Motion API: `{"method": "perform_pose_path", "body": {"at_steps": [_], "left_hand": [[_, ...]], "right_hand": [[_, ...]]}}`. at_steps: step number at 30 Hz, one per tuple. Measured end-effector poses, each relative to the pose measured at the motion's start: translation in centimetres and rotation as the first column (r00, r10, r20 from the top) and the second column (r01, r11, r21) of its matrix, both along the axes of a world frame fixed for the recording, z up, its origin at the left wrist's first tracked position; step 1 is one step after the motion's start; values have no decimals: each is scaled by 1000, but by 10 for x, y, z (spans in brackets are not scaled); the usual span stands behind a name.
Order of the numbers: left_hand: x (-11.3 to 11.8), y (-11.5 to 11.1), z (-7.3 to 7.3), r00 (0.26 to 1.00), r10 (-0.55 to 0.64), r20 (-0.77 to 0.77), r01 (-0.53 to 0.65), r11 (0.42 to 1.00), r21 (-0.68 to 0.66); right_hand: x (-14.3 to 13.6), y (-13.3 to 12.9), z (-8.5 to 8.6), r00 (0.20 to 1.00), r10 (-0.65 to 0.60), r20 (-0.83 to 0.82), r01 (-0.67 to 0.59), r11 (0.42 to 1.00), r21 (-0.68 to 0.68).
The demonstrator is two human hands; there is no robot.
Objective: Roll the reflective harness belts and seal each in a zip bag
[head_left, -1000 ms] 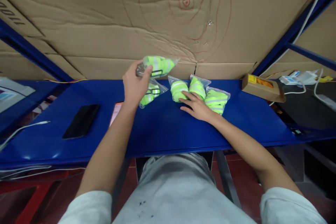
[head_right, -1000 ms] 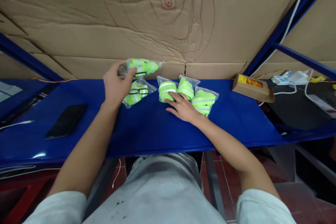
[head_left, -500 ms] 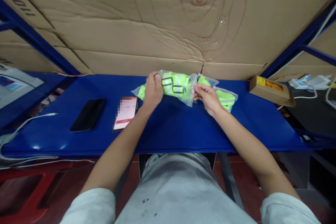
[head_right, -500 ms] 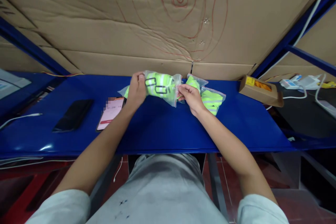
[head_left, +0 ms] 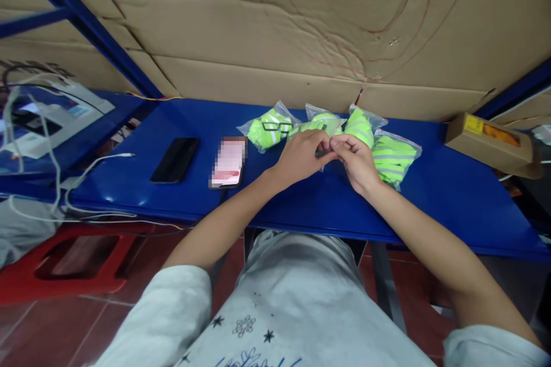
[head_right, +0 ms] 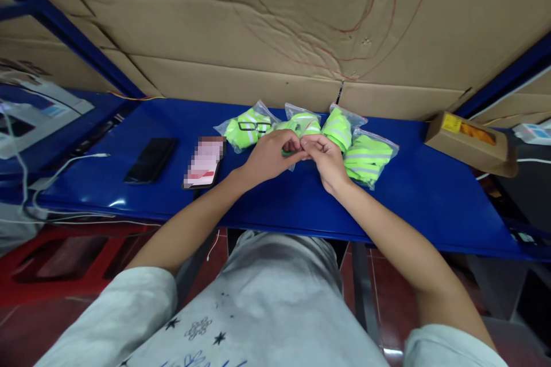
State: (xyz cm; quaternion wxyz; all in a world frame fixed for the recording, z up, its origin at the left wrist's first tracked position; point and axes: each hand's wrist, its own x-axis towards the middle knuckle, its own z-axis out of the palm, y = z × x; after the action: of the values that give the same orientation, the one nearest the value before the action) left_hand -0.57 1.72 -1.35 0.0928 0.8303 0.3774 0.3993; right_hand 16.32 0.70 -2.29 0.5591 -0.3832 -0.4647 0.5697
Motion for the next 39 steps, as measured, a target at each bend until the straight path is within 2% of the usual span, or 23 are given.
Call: {"method": "perform_pose_path", "body": {"at_steps": [3, 6, 8, 10, 13, 15, 18, 20, 22, 26, 28, 30, 32, 36, 39], "left_hand": [[-5, -1, 8, 993, -88, 76, 100, 980, -171], [-8, -1, 12, 977, -146, 156, 189, 934, -302], [-9, 1, 11, 959, -161, 233, 238, 904, -355], [-10, 4, 8, 934, -147, 325, 270, 887, -375], [-10, 7, 6, 906, -78, 416, 257, 882, -395], [-9, 5, 7, 915, -45, 401, 219, 891, -398], [-6, 1, 8, 938, -10, 347, 144, 921, -362], [-4, 1, 7, 933, 9, 361, 133, 921, -366], [-5, 3, 6, 908, -6, 418, 197, 888, -416], [-11, 10, 8, 860, -50, 508, 357, 771, -527], [-14, 12, 10, 856, -48, 514, 366, 759, -538], [-15, 12, 12, 860, -41, 508, 349, 773, -529], [-14, 9, 14, 880, -24, 474, 293, 813, -503], [-9, -1, 15, 951, 80, 300, 38, 929, -368], [-9, -4, 18, 961, 177, 211, -117, 956, -271]], "right_hand": [[2, 5, -4, 999, 40, -10, -40, 998, -45], [3, 9, -6, 997, 78, -7, -79, 994, -82], [3, 10, -7, 996, 88, 12, -87, 993, -77], [2, 10, -8, 996, 73, 58, -73, 997, -16], [1, 8, -10, 985, 6, 172, -33, 988, 152], [1, 7, -11, 971, -30, 236, -29, 970, 240], [1, 3, -12, 951, -71, 301, -29, 948, 317], [2, 1, -12, 935, -101, 339, -27, 935, 354], [2, 0, -12, 923, -114, 368, -31, 930, 366], [0, 0, -10, 921, -82, 382, -48, 947, 319], [-1, 1, -10, 925, -56, 377, -62, 954, 294], [-1, 2, -10, 930, -32, 366, -74, 959, 272], [-2, 1, -10, 935, -14, 355, -81, 964, 252], [-4, 0, -12, 941, -1, 339, -89, 965, 248], [-5, 0, -11, 953, -5, 303, -77, 964, 256]]}}
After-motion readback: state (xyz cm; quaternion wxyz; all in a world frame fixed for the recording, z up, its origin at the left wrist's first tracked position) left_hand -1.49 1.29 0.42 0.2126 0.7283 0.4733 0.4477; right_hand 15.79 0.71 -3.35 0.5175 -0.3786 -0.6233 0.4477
